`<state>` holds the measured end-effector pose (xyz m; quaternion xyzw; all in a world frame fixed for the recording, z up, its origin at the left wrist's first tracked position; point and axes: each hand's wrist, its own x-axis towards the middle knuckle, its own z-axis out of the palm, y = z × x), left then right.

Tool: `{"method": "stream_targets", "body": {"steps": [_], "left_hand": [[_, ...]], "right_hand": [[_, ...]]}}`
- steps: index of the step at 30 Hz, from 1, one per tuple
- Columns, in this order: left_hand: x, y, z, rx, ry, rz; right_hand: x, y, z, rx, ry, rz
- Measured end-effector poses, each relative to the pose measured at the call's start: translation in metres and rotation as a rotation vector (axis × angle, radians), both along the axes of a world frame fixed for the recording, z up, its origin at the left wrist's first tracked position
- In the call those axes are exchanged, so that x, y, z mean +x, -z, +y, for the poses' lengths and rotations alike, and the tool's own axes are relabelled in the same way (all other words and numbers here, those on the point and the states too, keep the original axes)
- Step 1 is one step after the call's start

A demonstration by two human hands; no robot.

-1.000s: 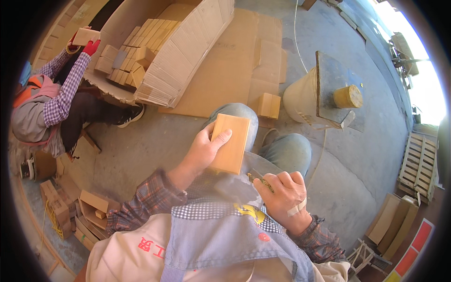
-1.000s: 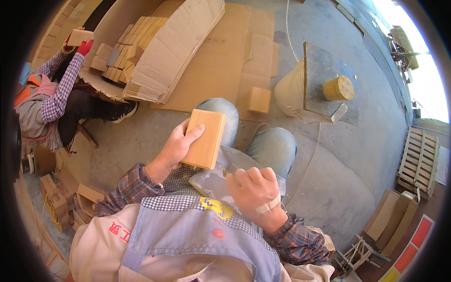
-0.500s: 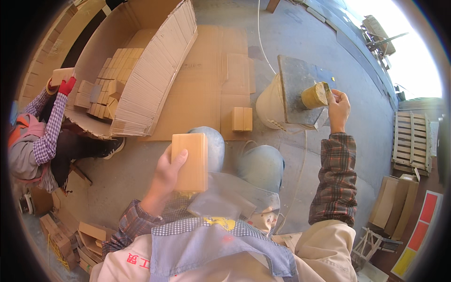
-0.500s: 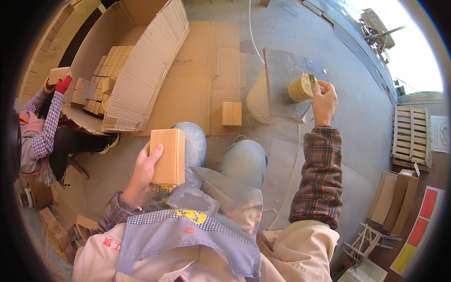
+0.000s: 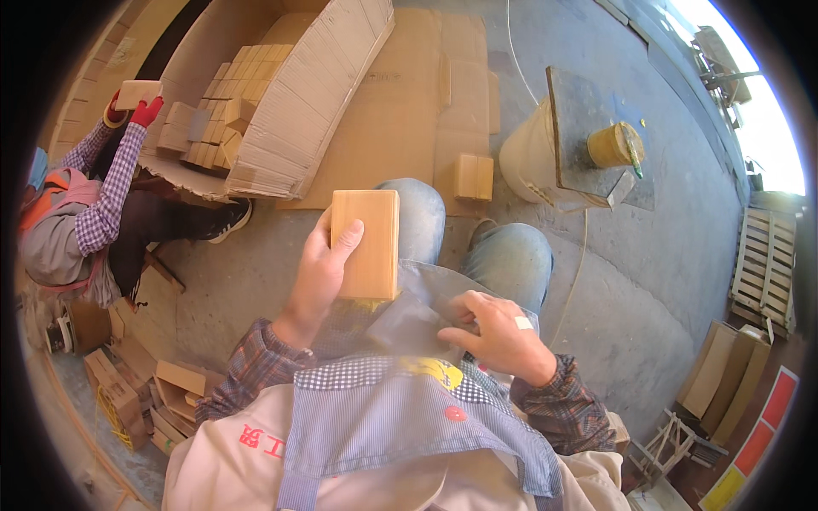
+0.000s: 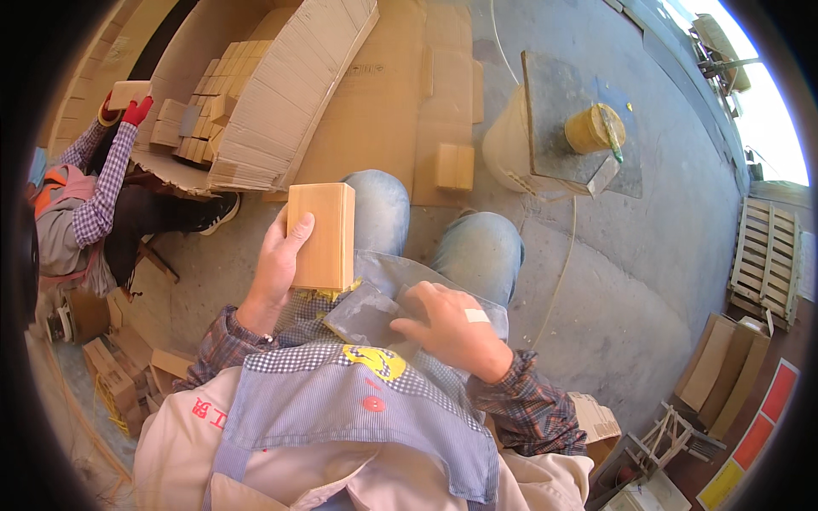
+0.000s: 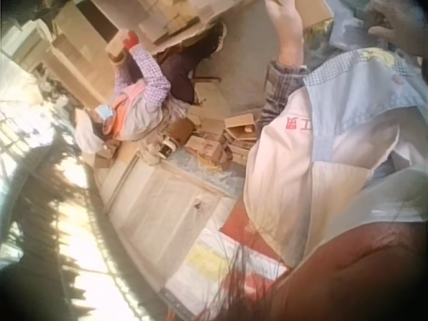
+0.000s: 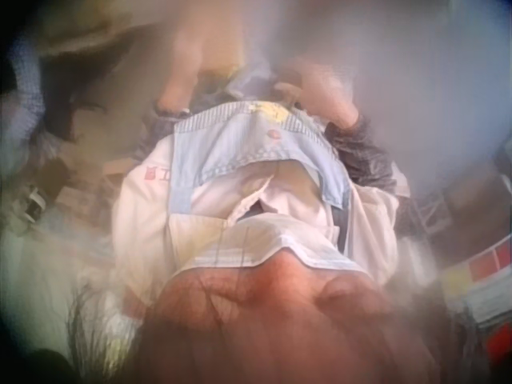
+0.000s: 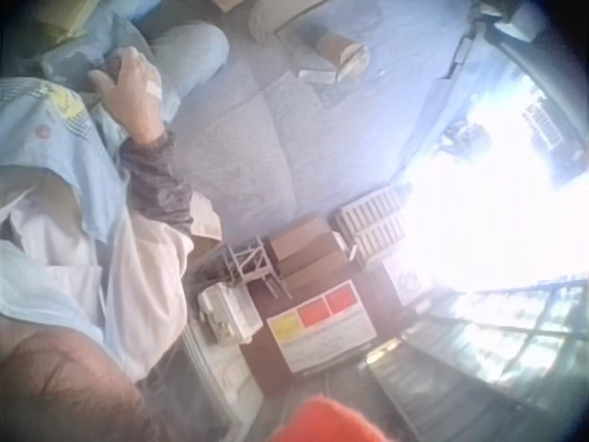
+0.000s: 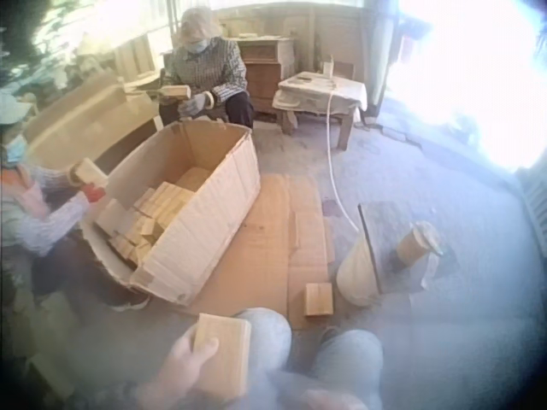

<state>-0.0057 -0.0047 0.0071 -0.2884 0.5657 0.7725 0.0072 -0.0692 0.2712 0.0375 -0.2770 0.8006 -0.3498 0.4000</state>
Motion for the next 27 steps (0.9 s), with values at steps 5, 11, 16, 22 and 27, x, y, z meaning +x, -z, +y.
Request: {"method": "stream_targets", "body": {"steps": [5,11,16,22,27], "left_hand": [[0.020,-0.003,-0.005,-0.015,-0.015,0.099],[0.027,0.010,-0.014,-0.032,-0.067,0.178],[0.023,0.035,-0.009,0.011,-0.055,0.147],[0.019,0.043,-0.012,0.014,-0.052,0.107],[0.017,0.044,-0.011,0.019,-0.030,0.114]], "right_hand": [[0.035,0.005,-0.043,0.068,-0.059,0.113],[0.030,-0.016,-0.040,-0.096,0.040,-0.137],[0.036,0.004,-0.053,-0.370,0.523,-0.188],[0.038,0.035,-0.092,-0.282,0.518,-0.325],[0.027,0.033,-0.097,-0.208,0.475,-0.248]]}}
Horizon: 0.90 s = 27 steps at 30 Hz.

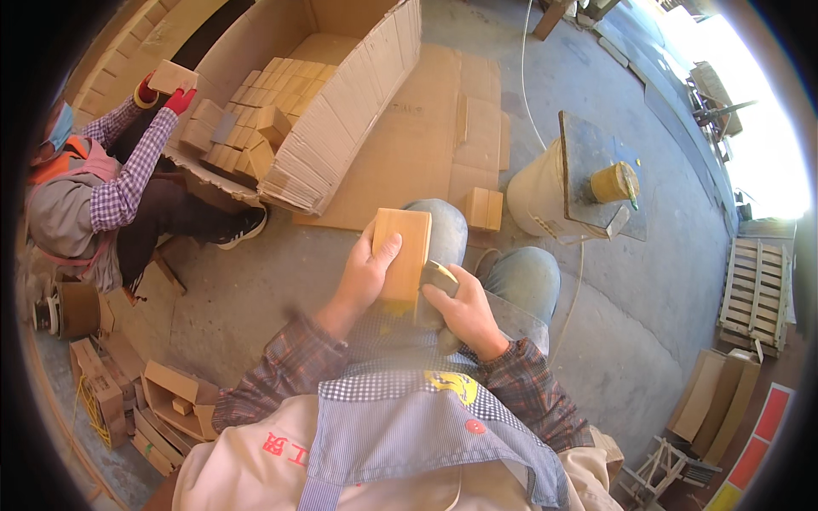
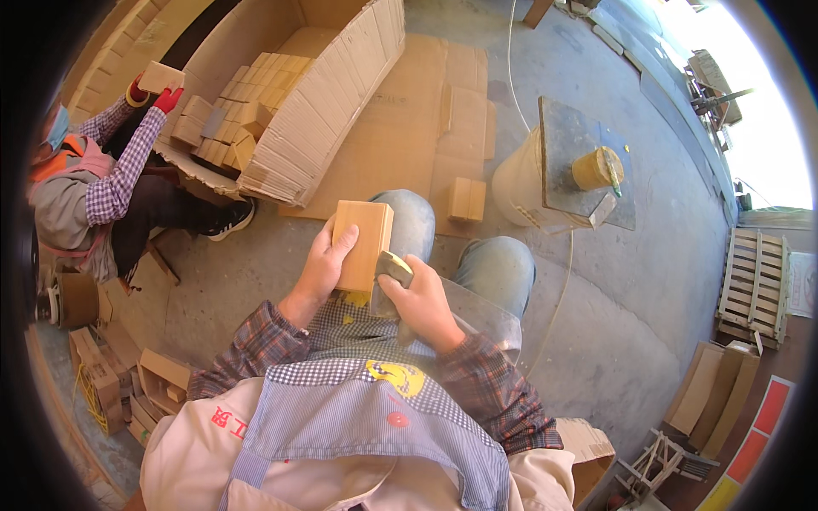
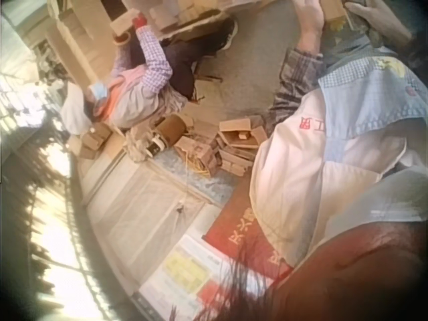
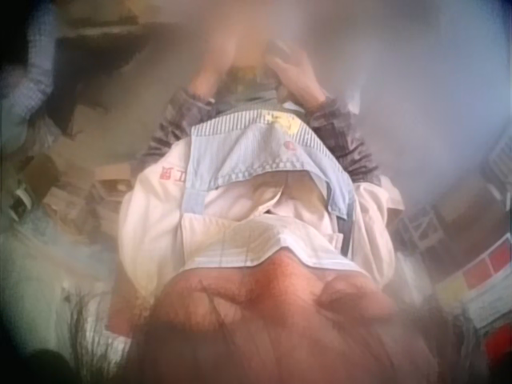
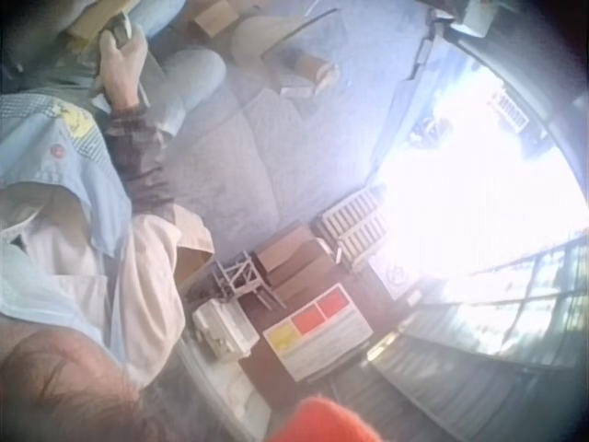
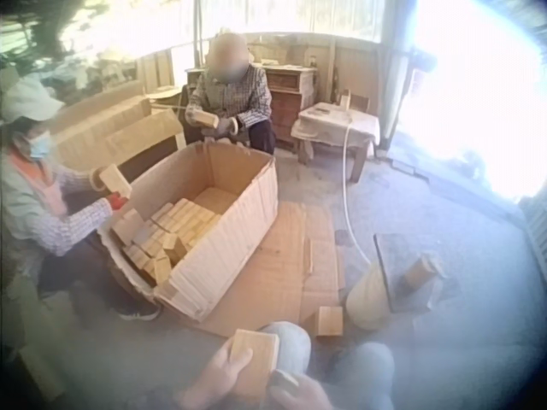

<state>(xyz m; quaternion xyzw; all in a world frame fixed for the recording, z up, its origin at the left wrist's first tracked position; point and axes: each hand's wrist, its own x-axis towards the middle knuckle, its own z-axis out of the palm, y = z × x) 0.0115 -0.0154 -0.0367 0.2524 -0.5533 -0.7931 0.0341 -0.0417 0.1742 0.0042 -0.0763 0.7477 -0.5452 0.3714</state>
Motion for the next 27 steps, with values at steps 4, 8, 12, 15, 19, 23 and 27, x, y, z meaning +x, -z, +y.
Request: {"method": "stream_targets", "body": {"steps": [4,8,12,15,19,23,27], "left_hand": [[-0.002,0.001,0.001,-0.085,0.039,0.014],[-0.002,0.000,0.001,-0.122,0.065,-0.006],[-0.003,-0.002,0.004,-0.268,0.049,0.050],[-0.005,-0.005,0.007,-0.221,0.064,0.029],[-0.004,-0.007,0.005,-0.211,0.078,-0.047],[-0.005,-0.001,0.003,-0.181,0.050,-0.025],[-0.005,0.001,0.002,-0.159,0.073,-0.031]], "right_hand": [[-0.025,0.001,-0.014,0.052,0.049,-0.004],[-0.028,0.004,-0.020,-0.046,0.206,-0.054],[-0.005,-0.001,-0.014,0.062,0.115,0.009],[-0.039,0.005,-0.027,0.070,0.261,0.151],[-0.071,0.001,-0.019,-0.149,0.320,0.071],[-0.030,-0.012,0.014,-0.114,0.202,-0.124],[0.005,-0.004,0.015,-0.085,0.124,-0.244]]}}
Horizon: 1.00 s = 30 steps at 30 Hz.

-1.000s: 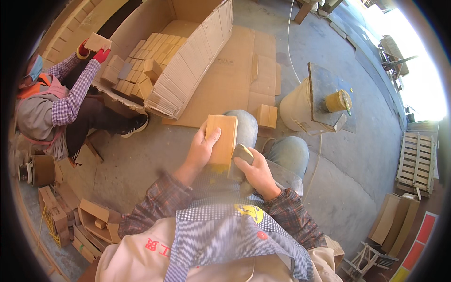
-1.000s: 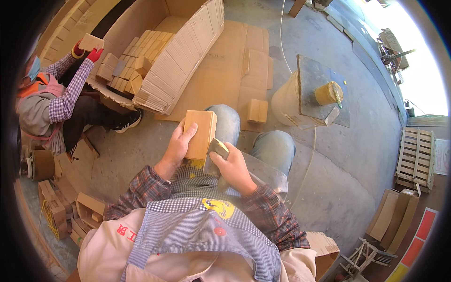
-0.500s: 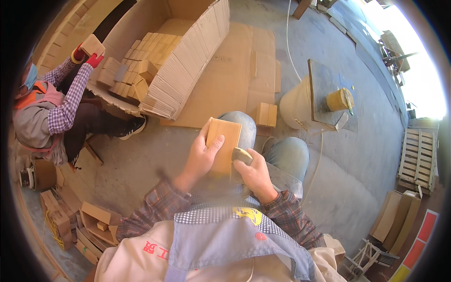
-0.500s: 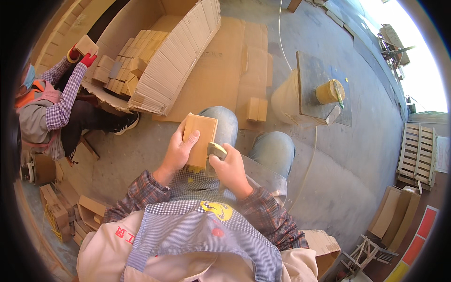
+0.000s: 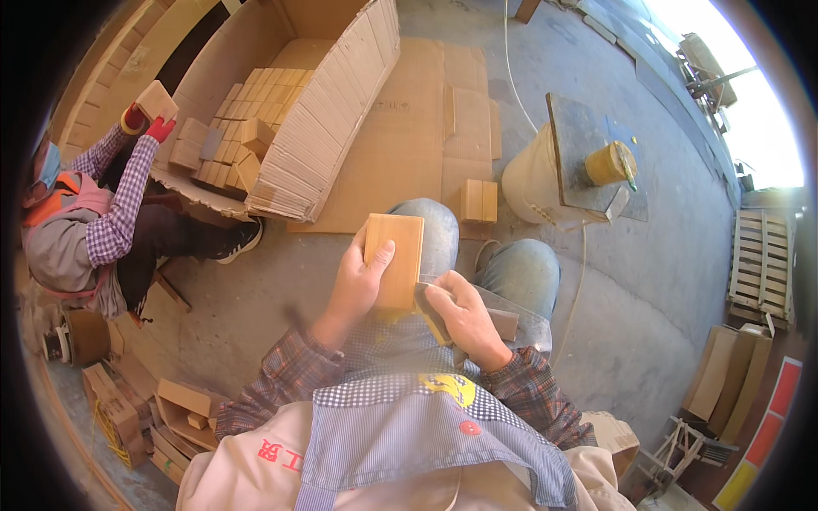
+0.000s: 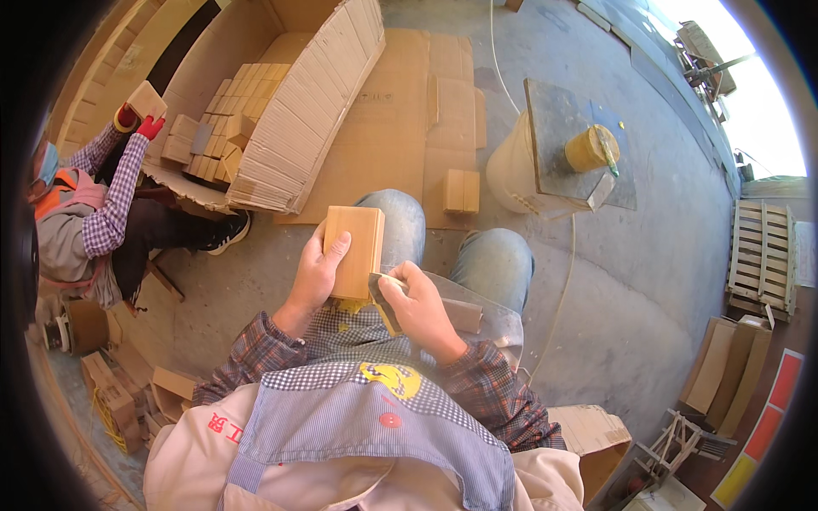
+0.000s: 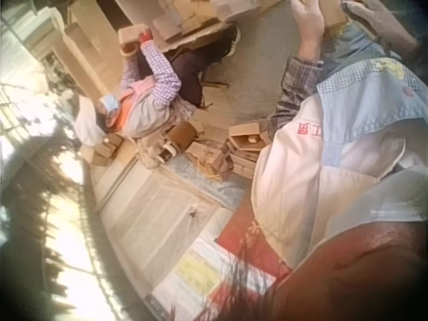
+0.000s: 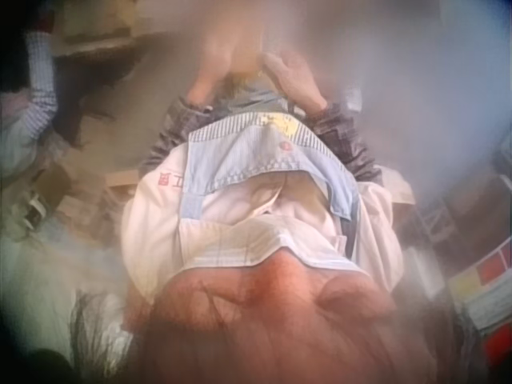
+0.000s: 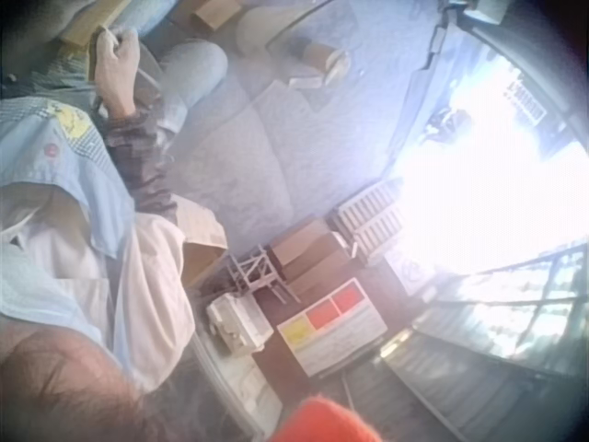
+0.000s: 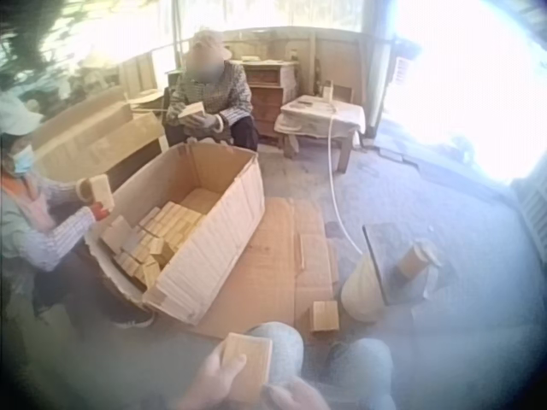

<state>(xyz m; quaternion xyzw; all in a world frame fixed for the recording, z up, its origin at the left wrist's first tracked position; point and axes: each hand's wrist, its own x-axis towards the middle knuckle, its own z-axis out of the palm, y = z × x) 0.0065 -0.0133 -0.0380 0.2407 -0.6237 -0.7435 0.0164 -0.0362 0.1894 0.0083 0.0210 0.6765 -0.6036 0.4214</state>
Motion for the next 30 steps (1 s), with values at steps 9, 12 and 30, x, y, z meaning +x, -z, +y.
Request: {"method": "stream_targets", "body": {"steps": [9,12,30], "left_hand": [[0.001,-0.009,0.004,-0.030,-0.010,-0.004],[0.001,-0.007,0.003,-0.013,-0.005,-0.012],[0.003,-0.006,0.011,-0.265,-0.035,0.027]], "right_hand": [[0.015,0.019,-0.011,0.045,0.071,0.280],[0.015,0.018,-0.012,0.031,0.111,0.102],[-0.022,0.002,-0.033,0.053,0.205,0.103]]}}
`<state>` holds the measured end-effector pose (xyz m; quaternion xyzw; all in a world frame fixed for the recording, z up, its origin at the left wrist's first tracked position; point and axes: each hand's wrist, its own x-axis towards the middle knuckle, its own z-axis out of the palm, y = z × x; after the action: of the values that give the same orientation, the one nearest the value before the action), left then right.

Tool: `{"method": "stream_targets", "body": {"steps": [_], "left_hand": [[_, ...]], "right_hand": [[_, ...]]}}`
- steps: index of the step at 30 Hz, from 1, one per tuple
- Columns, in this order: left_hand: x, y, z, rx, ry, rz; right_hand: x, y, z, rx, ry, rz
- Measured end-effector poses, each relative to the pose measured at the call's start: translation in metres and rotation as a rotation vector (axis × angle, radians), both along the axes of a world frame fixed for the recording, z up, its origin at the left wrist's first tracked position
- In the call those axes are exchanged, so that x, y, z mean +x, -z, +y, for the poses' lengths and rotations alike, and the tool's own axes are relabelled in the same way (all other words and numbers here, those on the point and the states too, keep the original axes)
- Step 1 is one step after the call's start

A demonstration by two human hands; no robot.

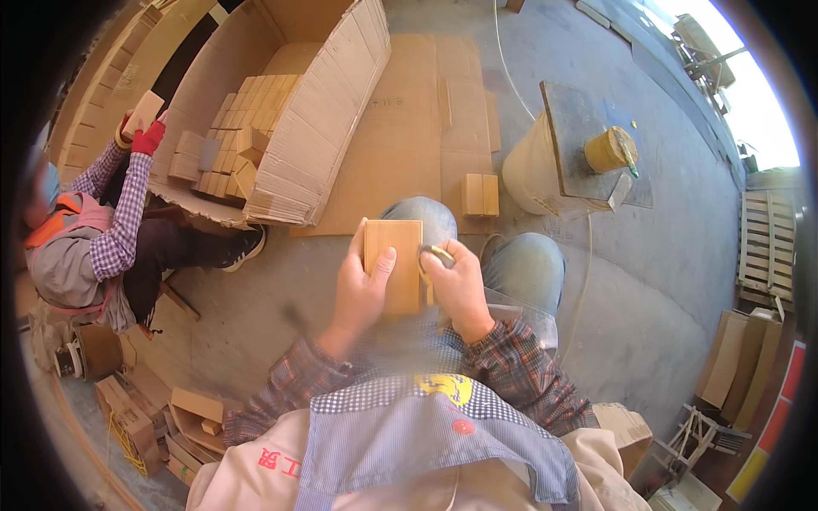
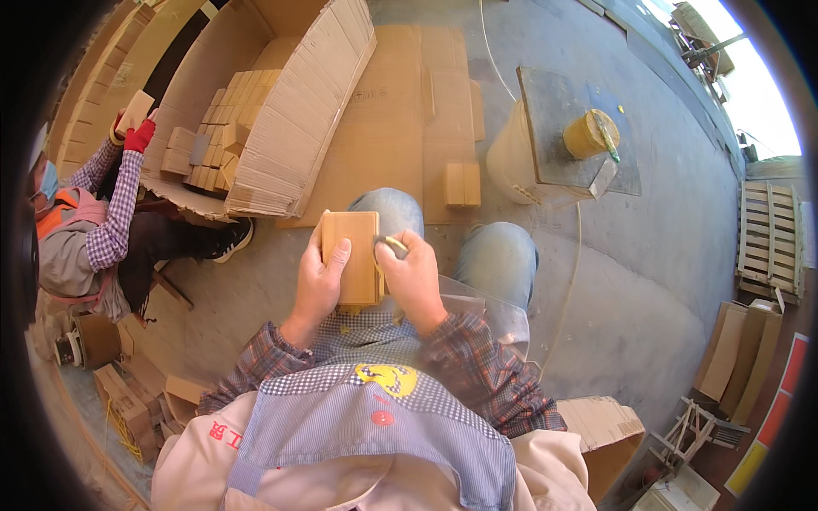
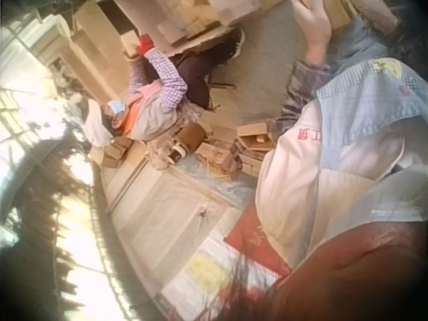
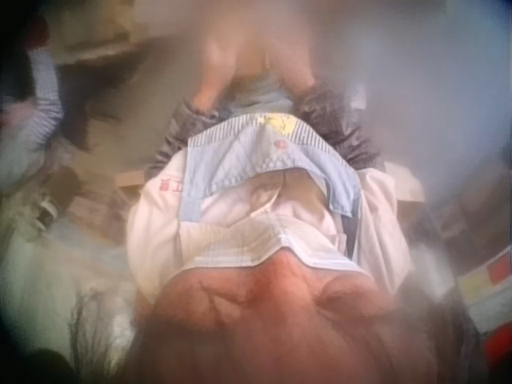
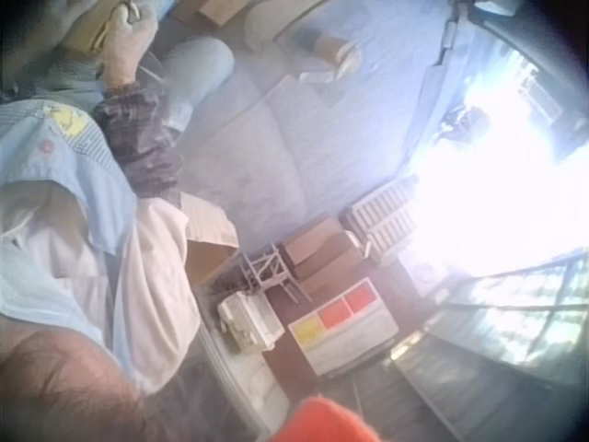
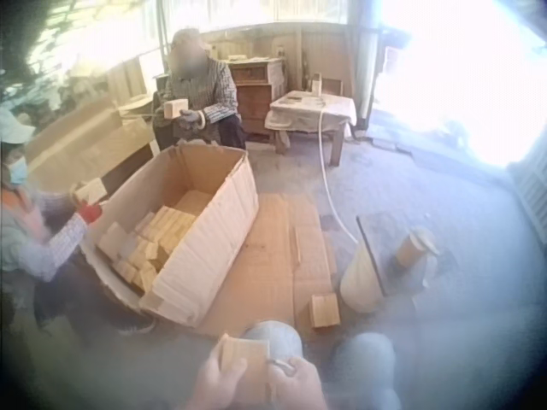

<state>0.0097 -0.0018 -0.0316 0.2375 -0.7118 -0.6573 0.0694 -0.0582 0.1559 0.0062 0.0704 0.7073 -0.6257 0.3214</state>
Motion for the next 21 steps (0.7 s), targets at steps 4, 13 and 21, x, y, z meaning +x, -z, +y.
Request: {"method": "stream_targets", "body": {"steps": [4,13,21], "left_hand": [[0.001,0.004,-0.001,0.094,-0.028,-0.005],[0.001,0.008,-0.004,0.159,-0.084,0.002],[-0.002,0.003,-0.003,0.225,-0.103,-0.008]], "right_hand": [[0.015,-0.006,0.007,0.079,-0.165,-0.022],[0.052,-0.002,0.025,0.212,-0.492,0.093],[0.044,0.007,0.034,0.059,-0.142,0.088]]}}
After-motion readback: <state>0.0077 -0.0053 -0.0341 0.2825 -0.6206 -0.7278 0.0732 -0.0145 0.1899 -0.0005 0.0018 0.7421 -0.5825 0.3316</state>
